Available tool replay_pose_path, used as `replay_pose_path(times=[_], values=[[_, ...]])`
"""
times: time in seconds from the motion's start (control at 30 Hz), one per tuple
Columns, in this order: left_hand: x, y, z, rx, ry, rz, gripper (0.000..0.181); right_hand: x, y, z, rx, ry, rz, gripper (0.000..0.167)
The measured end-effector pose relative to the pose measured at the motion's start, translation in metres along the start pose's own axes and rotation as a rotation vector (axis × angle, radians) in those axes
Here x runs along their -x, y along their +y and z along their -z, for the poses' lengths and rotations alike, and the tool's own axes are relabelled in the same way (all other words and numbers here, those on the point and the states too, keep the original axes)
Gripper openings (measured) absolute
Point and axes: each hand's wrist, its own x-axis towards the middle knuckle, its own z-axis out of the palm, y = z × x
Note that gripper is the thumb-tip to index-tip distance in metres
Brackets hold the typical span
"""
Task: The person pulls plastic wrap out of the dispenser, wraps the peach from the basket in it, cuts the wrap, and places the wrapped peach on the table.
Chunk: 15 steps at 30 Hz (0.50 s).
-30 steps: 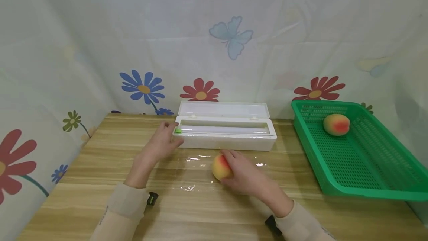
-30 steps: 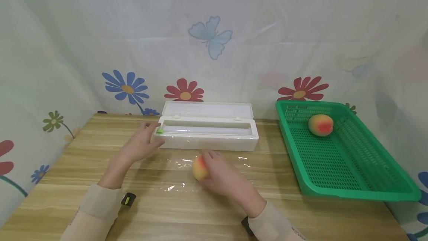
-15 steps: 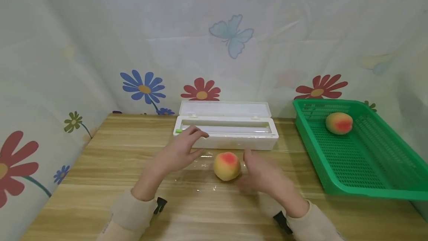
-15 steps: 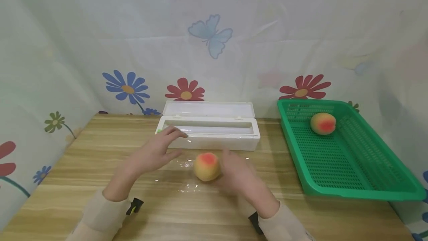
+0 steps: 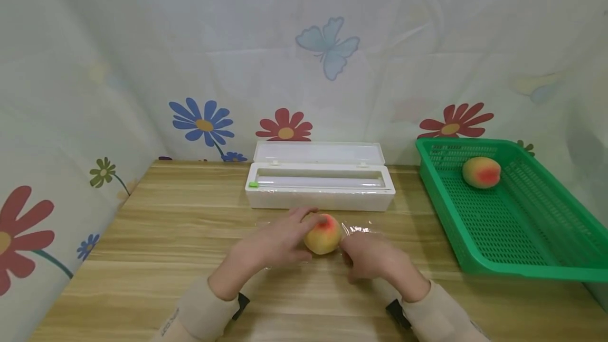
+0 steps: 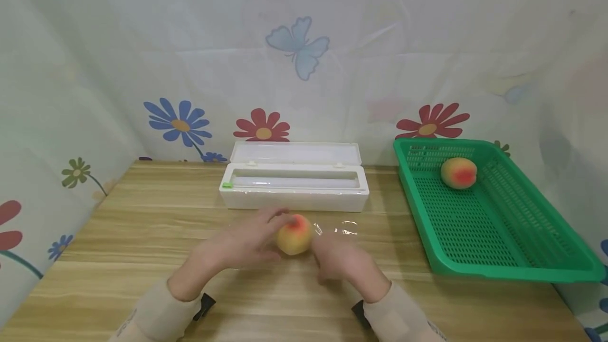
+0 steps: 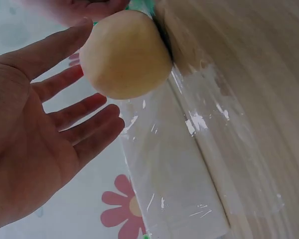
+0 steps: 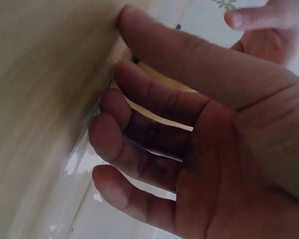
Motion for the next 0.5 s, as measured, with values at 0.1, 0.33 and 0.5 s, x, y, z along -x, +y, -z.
replay_pose_path(times=[0.1, 0.33, 0.5], values=[[-0.0007, 0.0001, -0.0036, -0.021, -0.004, -0.017, 0.073, -0.0023, 0.0022, -0.0026, 0.014, -0.010, 0.010, 0.032], [-0.0001, 0.0020, -0.0067, -0.025, -0.002, -0.003, 0.071, -0.0038, -0.0005, -0.0051, 0.040, -0.014, 0.026, 0.030], [-0.0001, 0.0052, -0.0060, -0.022, 0.028, -0.019, 0.073, -0.0042, 0.0011, 0.0004, 0.004, 0.042, 0.068, 0.028]])
